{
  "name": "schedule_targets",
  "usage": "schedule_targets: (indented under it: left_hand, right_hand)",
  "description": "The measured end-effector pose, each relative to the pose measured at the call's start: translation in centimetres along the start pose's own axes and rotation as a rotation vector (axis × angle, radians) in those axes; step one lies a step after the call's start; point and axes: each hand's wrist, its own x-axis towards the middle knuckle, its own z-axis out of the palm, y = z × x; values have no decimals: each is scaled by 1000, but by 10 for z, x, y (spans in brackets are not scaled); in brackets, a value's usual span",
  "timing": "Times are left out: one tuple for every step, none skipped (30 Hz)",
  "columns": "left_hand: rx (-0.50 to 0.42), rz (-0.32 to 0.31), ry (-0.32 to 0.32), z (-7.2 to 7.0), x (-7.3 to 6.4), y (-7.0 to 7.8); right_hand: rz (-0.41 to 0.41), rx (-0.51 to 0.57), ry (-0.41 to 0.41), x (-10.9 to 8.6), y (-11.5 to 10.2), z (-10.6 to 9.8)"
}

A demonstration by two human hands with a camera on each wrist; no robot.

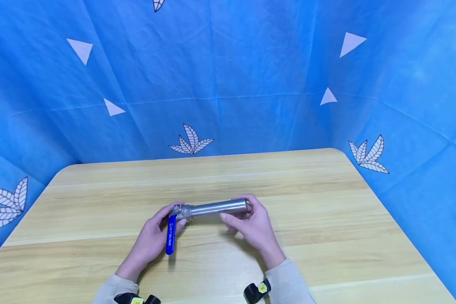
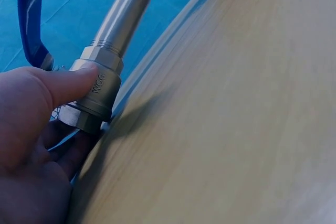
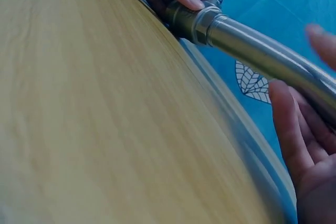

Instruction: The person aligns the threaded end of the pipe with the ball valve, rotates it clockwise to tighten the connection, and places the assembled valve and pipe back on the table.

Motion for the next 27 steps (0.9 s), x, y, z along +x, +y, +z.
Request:
schedule_targets:
  left_hand:
    - [-3,-1,1,0,0,0]
    - [-4,-1,1,0,0,0]
    - [-3,-1,1,-1,0,0]
    - [-2,-2,0,-1,0,1]
    - [-2,-2,-1,-1,0,1]
    - [-2,-3,-1,-1,0,1]
    - [0,-1,-3,-1,0,1]
    - [1,0,-4,-1,0,1]
    - [4,1,-5,-2,0,1]
    - [6,2,-7,-2,0,1]
    - [7,2,-8,-2,0,2]
    - [7,0,-9,-2,0,2]
    - [8,0,-11,-2,0,2]
    - [8,-2,-12,-2,0,2]
    - [8,-4,-12,-2,0,2]
    - [7,-5,-12,-2,-1,2]
    - [8,-7,-13,-2,-1,2]
    - [7,-9,-14,-2,-1,2]
    - [8,-9,-14,-2,-1,3]
    - [7,-10,-14,-2,-1,3]
    - [6,-11,-15,-2,-1,3]
    - [4,-11,-15,-2,-2,3]
    - [2,-13,-16,-1,-1,3]
    - [0,-13,-15,-1,-1,3]
    - [-1,-12,-14,-1,-2,3]
    - [-2,-13,-13,-1,-2,3]
    - [-2,-13,-12,-1,-2,3]
  right_hand:
    - [-18,1,-14,0,0,0]
    - [-34,-2,-21,0,0,0]
    - [-49,-9,-17,0,0,0]
    - [-63,-15,-14,0,0,0]
    - [-75,-20,-7,0,0,0]
    - [-86,-21,-3,0,0,0]
    - [-95,-18,-1,0,0,0]
    - [-99,-13,0,0,0,0]
    - [-99,2,-5,0,-1,-1]
    - [-97,19,-13,-1,-1,-1]
    - [-91,36,-17,-1,-2,-1]
    - [-81,51,-19,-1,-2,-1]
    - [-71,62,-19,-2,-3,-2]
    - [-61,67,-13,-2,-3,-1]
    - [-52,70,-5,-1,-3,-1]
    - [-46,67,4,-1,-3,-1]
    - [-40,62,15,-1,-3,-1]
    - [-34,52,24,-1,-3,0]
    - [-28,41,35,-1,-3,0]
    - [-22,28,45,-1,-3,0]
    - [-16,17,53,-1,-3,0]
    - [-10,9,60,-1,-3,0]
    - [-5,7,64,-1,-3,0]
    - [0,7,66,-1,-2,0]
    - [3,9,67,-1,-3,0]
    - [5,17,63,-2,-3,0]
    - [7,28,57,-2,-3,0]
